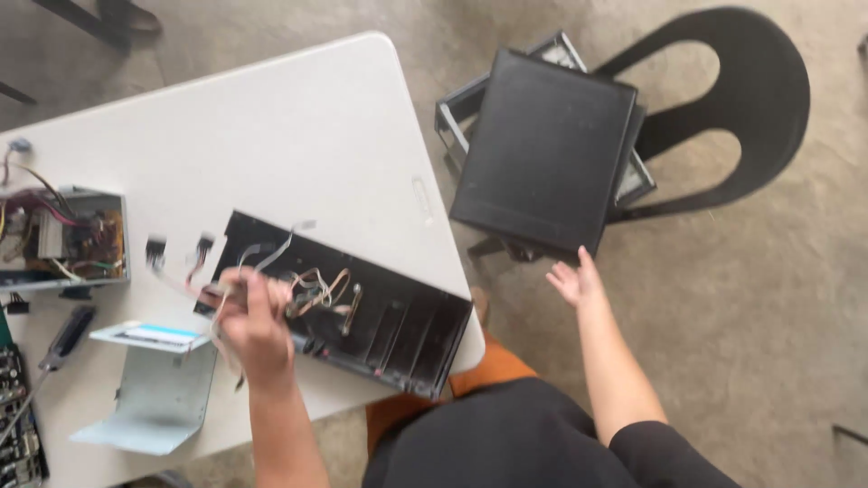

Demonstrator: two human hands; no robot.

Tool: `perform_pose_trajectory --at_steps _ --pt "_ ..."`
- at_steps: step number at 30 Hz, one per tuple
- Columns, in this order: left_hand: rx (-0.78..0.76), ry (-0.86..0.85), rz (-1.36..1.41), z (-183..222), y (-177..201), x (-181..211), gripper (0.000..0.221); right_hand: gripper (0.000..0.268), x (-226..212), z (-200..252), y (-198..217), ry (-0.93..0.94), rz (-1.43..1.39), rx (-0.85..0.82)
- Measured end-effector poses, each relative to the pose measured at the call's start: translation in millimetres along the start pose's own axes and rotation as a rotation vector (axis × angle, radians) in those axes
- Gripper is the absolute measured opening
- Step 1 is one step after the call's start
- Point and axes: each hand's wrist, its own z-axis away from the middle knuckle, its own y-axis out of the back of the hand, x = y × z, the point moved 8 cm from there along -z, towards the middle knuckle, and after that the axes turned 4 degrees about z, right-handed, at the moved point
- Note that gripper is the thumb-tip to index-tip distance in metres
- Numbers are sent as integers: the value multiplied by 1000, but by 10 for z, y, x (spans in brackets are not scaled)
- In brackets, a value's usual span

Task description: Disassembling the front panel and internal wiring of a computer case using a screwdriver

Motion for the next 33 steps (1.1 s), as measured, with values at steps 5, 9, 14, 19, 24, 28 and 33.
perform_pose_trajectory --at_steps 5,9,14,19,24,28,33 --pt "89 -1 -116 317 -13 123 12 86 347 -907 42 -38 -478 289" --pt "154 78 -262 417 -19 193 10 66 -9 -629 89 272 -410 570" --pt "163 28 -234 365 -94 209 13 41 -911 -229 499 512 -158 805" --pt "175 47 -231 349 -23 101 13 39 -1701 242 726 758 -70 779" --pt "205 2 -186 366 100 50 15 26 -2098 449 895 832 -229 515" --pt "281 75 -306 436 175 23 12 31 -2320 1087 398 805 -247 446" --pt "169 110 -271 397 5 52 19 43 -2759 1660 -458 912 -217 199"
